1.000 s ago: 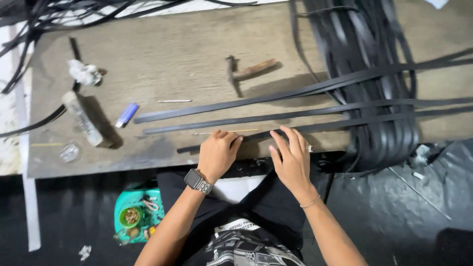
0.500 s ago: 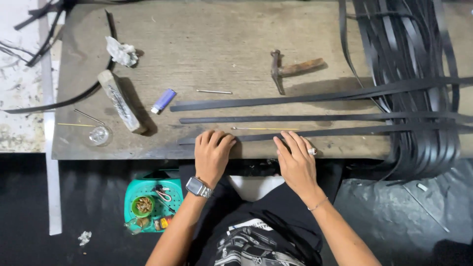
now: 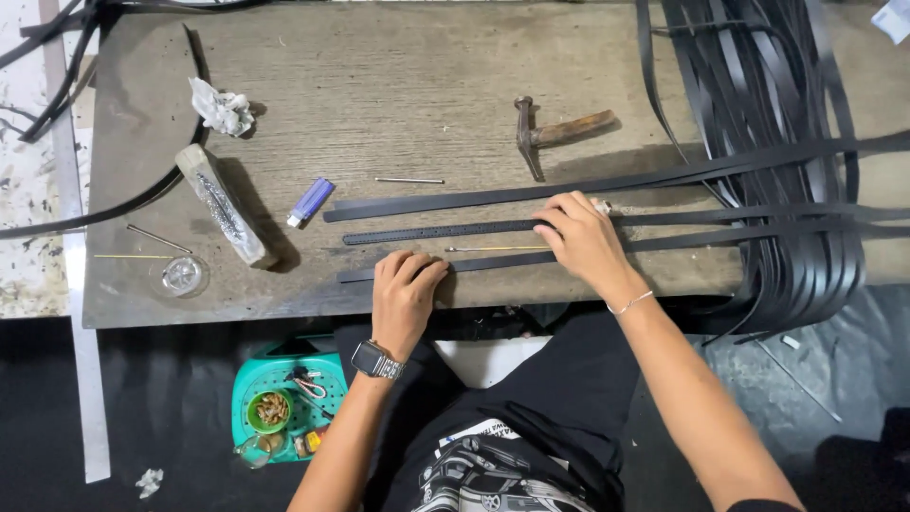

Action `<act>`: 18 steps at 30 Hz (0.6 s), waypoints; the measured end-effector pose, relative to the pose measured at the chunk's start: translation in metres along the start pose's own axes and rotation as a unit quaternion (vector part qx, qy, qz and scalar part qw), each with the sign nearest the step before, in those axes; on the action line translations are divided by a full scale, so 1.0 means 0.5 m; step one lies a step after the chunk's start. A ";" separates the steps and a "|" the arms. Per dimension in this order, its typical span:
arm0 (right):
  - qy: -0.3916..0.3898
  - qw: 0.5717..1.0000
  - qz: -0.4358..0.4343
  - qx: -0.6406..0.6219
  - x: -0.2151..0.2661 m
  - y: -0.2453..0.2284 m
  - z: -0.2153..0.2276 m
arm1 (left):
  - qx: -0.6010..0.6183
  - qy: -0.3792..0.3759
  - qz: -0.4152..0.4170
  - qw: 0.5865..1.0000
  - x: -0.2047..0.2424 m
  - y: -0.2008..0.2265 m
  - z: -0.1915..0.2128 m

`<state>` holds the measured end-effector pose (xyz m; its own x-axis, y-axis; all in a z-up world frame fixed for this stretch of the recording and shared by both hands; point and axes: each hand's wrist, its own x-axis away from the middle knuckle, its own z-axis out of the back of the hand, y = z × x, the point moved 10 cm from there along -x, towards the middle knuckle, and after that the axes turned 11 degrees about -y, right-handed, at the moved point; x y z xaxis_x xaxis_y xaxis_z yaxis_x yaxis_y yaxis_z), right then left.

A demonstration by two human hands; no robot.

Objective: Applying edge paint to the edges of long leather straps using a thin wooden applicator stick.

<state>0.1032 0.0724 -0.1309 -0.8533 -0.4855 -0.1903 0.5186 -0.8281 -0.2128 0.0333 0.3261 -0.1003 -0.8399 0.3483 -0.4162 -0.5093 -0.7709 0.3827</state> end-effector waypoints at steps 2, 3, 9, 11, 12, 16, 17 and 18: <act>-0.007 0.999 0.031 0.019 -0.012 -0.015 0.022 | 0.003 0.001 0.001 1.000 0.001 -0.004 -0.013; -0.015 0.997 0.062 0.037 -0.017 -0.030 0.030 | 0.007 -0.001 0.003 1.000 0.003 -0.006 -0.019; 0.020 0.992 0.121 -0.002 -0.014 -0.090 0.099 | -0.077 0.033 -0.003 0.996 -0.002 0.012 0.008; 0.017 0.992 0.126 -0.004 0.005 -0.116 0.110 | -0.116 0.046 0.007 0.992 -0.001 0.017 0.019; 0.016 0.992 0.128 -0.004 0.016 -0.127 0.116 | -0.152 0.060 0.013 0.986 -0.001 0.021 0.025; 0.017 0.992 0.124 0.014 0.065 -0.117 0.065 | -0.124 0.027 -0.016 0.992 -0.023 0.032 0.030; 0.033 0.993 0.117 0.010 0.077 -0.111 0.059 | -0.092 0.023 -0.023 0.995 -0.025 0.037 0.031; 0.051 0.992 0.111 0.007 0.085 -0.106 0.054 | -0.062 0.021 -0.031 0.997 -0.030 0.039 0.035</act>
<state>0.0382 0.0879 -0.1017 -0.7073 -0.6268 -0.3268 0.6924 -0.7075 -0.1417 0.0328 0.3151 -0.0723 -0.7979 0.3764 -0.4708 -0.5301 -0.8100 0.2509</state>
